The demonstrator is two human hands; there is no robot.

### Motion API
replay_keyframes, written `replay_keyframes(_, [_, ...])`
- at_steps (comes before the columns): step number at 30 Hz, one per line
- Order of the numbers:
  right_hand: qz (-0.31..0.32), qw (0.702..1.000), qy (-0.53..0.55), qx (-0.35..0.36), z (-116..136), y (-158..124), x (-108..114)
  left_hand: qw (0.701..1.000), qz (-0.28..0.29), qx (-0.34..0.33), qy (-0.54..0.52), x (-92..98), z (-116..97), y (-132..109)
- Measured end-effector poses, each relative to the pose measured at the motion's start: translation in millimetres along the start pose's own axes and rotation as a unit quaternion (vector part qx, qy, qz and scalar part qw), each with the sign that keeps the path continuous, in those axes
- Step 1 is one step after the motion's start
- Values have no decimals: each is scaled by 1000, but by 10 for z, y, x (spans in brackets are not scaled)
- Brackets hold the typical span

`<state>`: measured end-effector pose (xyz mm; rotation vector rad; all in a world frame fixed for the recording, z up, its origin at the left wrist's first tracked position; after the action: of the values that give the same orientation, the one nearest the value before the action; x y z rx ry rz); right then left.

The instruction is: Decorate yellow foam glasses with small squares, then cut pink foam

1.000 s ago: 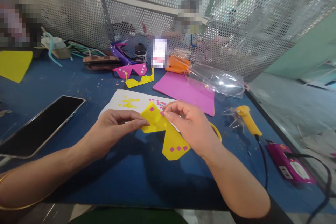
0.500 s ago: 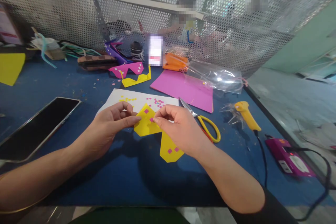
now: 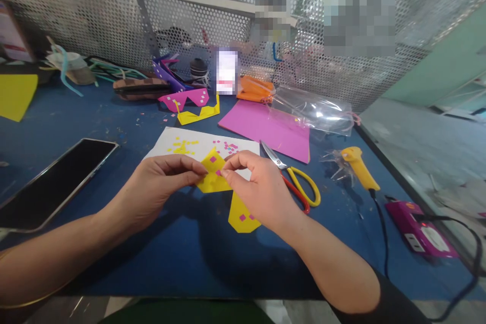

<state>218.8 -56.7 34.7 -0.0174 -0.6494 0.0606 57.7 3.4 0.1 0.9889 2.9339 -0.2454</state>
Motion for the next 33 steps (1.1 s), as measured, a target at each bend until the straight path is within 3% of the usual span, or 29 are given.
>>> replay_keyframes(5, [-48, 995, -32, 86, 98, -53, -13, 1000, 10, 4, 17, -4, -6, -5])
replay_keyframes(11, [-78, 983, -93, 137, 178, -107, -24, 997, 54, -10, 55, -30, -16, -5])
replay_keyframes(33, [-81, 979, -112, 153, 185, -81, -69, 995, 57, -19, 74, -65, -61, -16])
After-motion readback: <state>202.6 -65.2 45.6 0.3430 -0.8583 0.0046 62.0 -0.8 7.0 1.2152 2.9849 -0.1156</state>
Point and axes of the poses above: each hand's wrist, its own y-axis towards the middle knuckle, its own x-axis out of the back of the hand, z = x × y, the point moved 6 cm from there along y, towards the middle knuckle, and after that the axes turned 13 degrees about z, right-handed, at the moved point
